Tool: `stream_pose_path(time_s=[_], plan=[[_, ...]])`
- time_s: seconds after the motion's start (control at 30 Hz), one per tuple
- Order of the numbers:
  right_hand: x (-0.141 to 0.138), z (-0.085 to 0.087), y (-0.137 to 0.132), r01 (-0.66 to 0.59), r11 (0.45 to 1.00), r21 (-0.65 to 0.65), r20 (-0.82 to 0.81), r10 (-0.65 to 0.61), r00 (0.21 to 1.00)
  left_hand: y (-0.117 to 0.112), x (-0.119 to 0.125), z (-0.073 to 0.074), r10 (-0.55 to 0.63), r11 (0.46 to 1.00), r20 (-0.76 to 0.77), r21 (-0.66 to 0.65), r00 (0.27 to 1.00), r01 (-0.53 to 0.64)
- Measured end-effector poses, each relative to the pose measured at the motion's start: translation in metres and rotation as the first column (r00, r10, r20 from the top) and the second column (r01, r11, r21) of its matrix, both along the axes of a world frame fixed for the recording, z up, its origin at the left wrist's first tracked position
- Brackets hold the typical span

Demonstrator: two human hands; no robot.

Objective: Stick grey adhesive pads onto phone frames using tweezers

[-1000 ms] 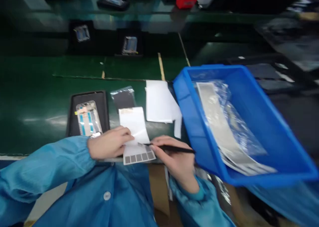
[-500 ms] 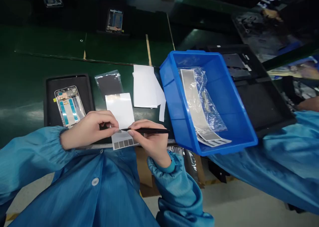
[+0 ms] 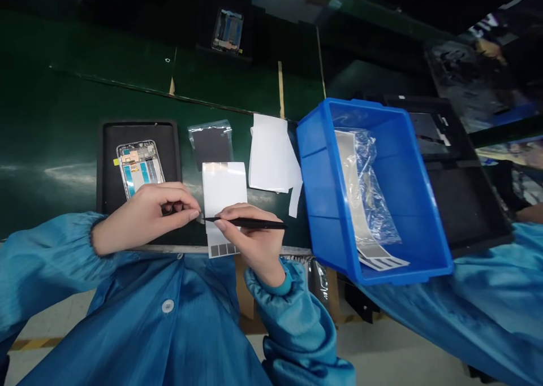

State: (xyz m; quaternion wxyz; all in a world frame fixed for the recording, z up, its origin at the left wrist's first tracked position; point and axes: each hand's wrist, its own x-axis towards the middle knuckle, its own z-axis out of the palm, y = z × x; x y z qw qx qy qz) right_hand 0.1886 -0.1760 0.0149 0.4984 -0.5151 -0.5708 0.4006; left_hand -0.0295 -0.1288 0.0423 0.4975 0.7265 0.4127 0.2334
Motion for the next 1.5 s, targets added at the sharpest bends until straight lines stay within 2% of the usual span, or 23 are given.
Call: stream_pose_path(time_s=[0.13,0.23,0.3,0.4,0.53,0.63,0.73,0.97,1.5], plan=[[-0.013,-0.004,0.008,0.028,1.0,0.008,-0.064,-0.028,0.998,0.007,-0.039,0.0,0.165,0.974,-0.078,0.168,0.983,-0.151],[-0.028,-0.003,0.023,0.005,1.0,-0.02,-0.032,-0.006,0.999,0.011,-0.078,-0.007,0.338,0.9,-0.167,0.345,0.926,-0.266],[-0.042,-0.001,0.038,-0.034,0.999,-0.039,0.032,0.035,0.999,0.011,-0.099,-0.016,0.403,0.852,-0.224,0.447,0.887,-0.274],[-0.069,0.0,0.064,-0.088,0.992,-0.091,0.105,0.097,0.99,0.008,-0.114,-0.034,0.383,0.823,-0.287,0.539,0.878,-0.183],[-0.102,-0.004,0.093,-0.136,0.97,-0.203,0.095,0.157,0.983,0.006,-0.113,-0.051,0.356,0.757,-0.315,0.649,0.88,-0.074],[-0.115,-0.009,0.104,-0.158,0.956,-0.247,0.09,0.185,0.979,0.006,-0.111,-0.056,0.386,0.708,-0.295,0.702,0.874,-0.076],[-0.118,-0.012,0.107,-0.166,0.948,-0.273,0.09,0.198,0.976,0.007,-0.111,-0.056,0.416,0.691,-0.286,0.716,0.863,-0.096],[-0.122,-0.012,0.105,-0.115,0.952,-0.285,0.151,0.163,0.975,0.006,-0.107,-0.055,0.442,0.688,-0.317,0.72,0.839,-0.09],[-0.125,-0.01,0.105,-0.106,0.957,-0.271,0.192,0.162,0.968,0.005,-0.106,-0.054,0.45,0.684,-0.335,0.725,0.828,-0.078]])
